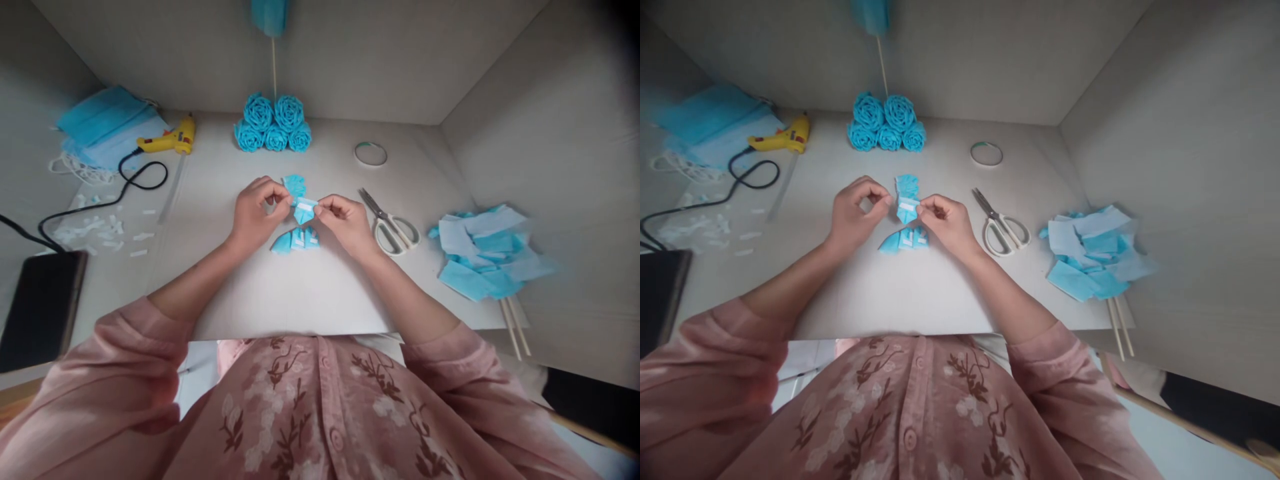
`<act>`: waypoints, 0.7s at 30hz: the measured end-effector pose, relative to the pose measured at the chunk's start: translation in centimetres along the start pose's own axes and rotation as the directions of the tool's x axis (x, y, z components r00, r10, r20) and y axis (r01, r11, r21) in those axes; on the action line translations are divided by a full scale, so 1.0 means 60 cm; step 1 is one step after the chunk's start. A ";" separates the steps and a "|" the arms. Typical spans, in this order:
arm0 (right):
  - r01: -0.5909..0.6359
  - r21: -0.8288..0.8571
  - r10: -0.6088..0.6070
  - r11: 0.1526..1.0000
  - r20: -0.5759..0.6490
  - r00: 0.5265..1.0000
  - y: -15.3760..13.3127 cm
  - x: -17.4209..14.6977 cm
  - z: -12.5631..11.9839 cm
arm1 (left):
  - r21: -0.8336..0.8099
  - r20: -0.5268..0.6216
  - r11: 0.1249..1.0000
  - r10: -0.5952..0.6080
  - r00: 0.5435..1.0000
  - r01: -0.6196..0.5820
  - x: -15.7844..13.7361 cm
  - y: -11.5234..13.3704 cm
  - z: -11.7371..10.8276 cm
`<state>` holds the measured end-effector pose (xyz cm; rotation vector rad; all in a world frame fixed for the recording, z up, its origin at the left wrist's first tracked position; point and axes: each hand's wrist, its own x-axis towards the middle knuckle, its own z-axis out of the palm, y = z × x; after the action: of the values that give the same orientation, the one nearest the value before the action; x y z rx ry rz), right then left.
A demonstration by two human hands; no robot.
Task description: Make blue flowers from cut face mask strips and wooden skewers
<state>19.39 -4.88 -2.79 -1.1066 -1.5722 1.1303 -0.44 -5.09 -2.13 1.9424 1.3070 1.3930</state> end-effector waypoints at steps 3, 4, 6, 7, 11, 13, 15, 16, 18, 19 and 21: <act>0.060 -0.114 -0.066 0.992 -0.050 0.997 -0.006 -0.005 0.004 | 0.187 0.011 0.963 0.195 0.981 -0.194 -0.006 0.005 0.003; 0.079 -0.148 -0.088 0.986 -0.057 0.995 -0.008 -0.007 0.006 | 0.218 0.025 0.952 0.213 0.977 -0.213 -0.008 0.006 0.005; 0.115 -0.194 -0.129 0.974 -0.062 0.990 -0.009 -0.010 0.009 | 0.265 0.045 0.944 0.190 0.981 -0.195 -0.010 0.006 0.007; 0.132 -0.207 -0.147 0.970 -0.062 0.987 -0.009 -0.011 0.010 | 0.283 0.053 0.944 0.162 0.985 -0.171 -0.011 0.006 0.008; 0.187 -0.250 -0.206 0.950 -0.054 0.977 -0.006 -0.012 0.011 | 0.294 0.089 0.949 0.095 0.991 -0.118 -0.012 0.007 0.009; 0.219 -0.281 -0.239 0.934 -0.037 0.970 -0.004 -0.012 0.010 | 0.283 0.108 0.952 0.086 0.990 -0.113 -0.012 0.008 0.009; 0.263 -0.318 -0.283 0.911 -0.018 0.959 -0.002 -0.012 0.010 | 0.273 0.123 0.956 0.072 0.990 -0.103 -0.012 0.009 0.008; 0.286 -0.335 -0.307 0.898 -0.010 0.952 -0.002 -0.012 0.010 | 0.269 0.129 0.958 0.065 0.990 -0.097 -0.012 0.010 0.008; 0.327 -0.359 -0.351 0.874 -0.001 0.936 -0.001 -0.012 0.009 | 0.260 0.136 0.962 0.055 0.989 -0.089 -0.013 0.011 0.009; 0.345 -0.365 -0.369 0.865 0.003 0.929 -0.001 -0.012 0.009 | 0.257 0.137 0.963 0.052 0.989 -0.086 -0.013 0.012 0.009; 0.367 -0.370 -0.392 0.853 0.010 0.920 -0.001 -0.012 0.009 | 0.254 0.138 0.964 0.047 0.989 -0.081 -0.013 0.014 0.010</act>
<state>19.02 -5.68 -2.97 -0.9892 -1.8944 0.5409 0.39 -6.06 -2.16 2.2244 1.4345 1.1462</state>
